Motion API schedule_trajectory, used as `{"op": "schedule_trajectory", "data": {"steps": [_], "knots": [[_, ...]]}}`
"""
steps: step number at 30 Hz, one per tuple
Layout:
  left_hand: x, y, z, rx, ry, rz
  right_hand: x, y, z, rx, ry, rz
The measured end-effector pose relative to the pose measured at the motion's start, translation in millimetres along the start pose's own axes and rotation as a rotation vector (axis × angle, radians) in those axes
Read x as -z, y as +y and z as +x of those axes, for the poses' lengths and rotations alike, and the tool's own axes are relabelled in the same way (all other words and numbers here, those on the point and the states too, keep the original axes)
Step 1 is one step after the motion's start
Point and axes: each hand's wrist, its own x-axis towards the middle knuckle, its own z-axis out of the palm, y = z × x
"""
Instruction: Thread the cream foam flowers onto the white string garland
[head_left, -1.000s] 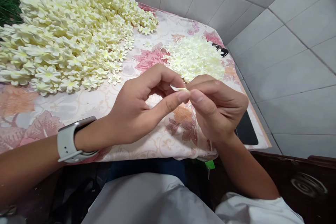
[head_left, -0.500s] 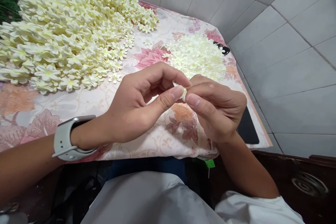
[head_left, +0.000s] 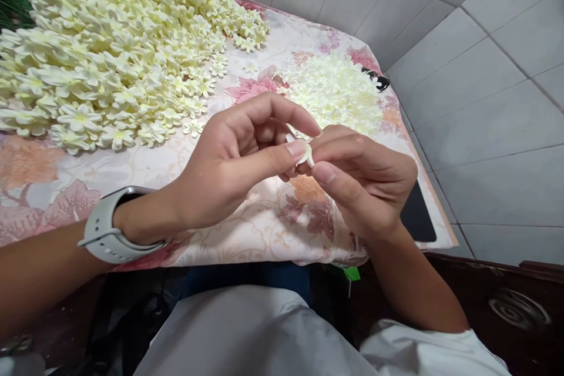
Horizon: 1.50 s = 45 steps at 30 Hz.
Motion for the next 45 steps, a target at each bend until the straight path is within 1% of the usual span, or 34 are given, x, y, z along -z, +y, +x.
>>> {"op": "schedule_trajectory", "data": {"steps": [3,5,8,11,13,17,19,21,23,26,29,31,33,35,38,42,45], "knots": [[1.4,2,1,0.051,-0.056,-0.034,-1,1,-1,0.02,-0.039,0.045],[1.7,2,1,0.05,-0.074,-0.043,-2,1,-2,0.007,-0.044,0.061],[1.0,2,0,0.052,-0.074,-0.023,-6,2,-4,-0.026,-0.002,0.047],[-0.1,1,-1,0.055,-0.084,0.003,-9,4,-5,-0.003,0.064,0.001],[-1.0,1,-1,0.032,-0.065,0.016,-9,4,-5,-0.001,0.102,-0.039],[-1.5,2,-2,-0.055,-0.007,0.112,-9,3,-3,0.039,0.108,-0.074],[-0.8,3,-2,-0.099,0.005,0.17,-10,3,-2,0.056,0.13,-0.091],[0.1,3,-3,-0.127,0.013,0.181,-10,3,-2,0.057,0.163,-0.11],[0.8,4,-3,-0.131,0.019,0.142,-10,4,-2,0.056,0.176,-0.119],[1.8,4,-2,-0.122,-0.026,0.117,-9,4,-2,0.046,0.165,-0.098],[3.0,3,0,-0.172,-0.051,0.21,-9,2,-2,-0.021,0.152,0.003],[3.5,2,1,-0.204,-0.021,0.277,-8,1,-2,-0.052,0.134,0.067],[3.6,1,1,-0.206,0.005,0.31,-8,1,-2,-0.049,0.113,0.088],[3.1,2,1,-0.208,0.016,0.323,-7,2,-2,-0.039,0.102,0.079],[1.6,3,0,-0.247,0.018,0.336,-5,4,-3,-0.052,0.112,0.042],[-0.7,2,-4,-0.234,0.041,0.366,-4,4,-3,-0.056,0.131,-0.066],[0.3,1,-3,-0.226,0.041,0.294,-5,1,-2,-0.039,0.149,-0.097]]}}
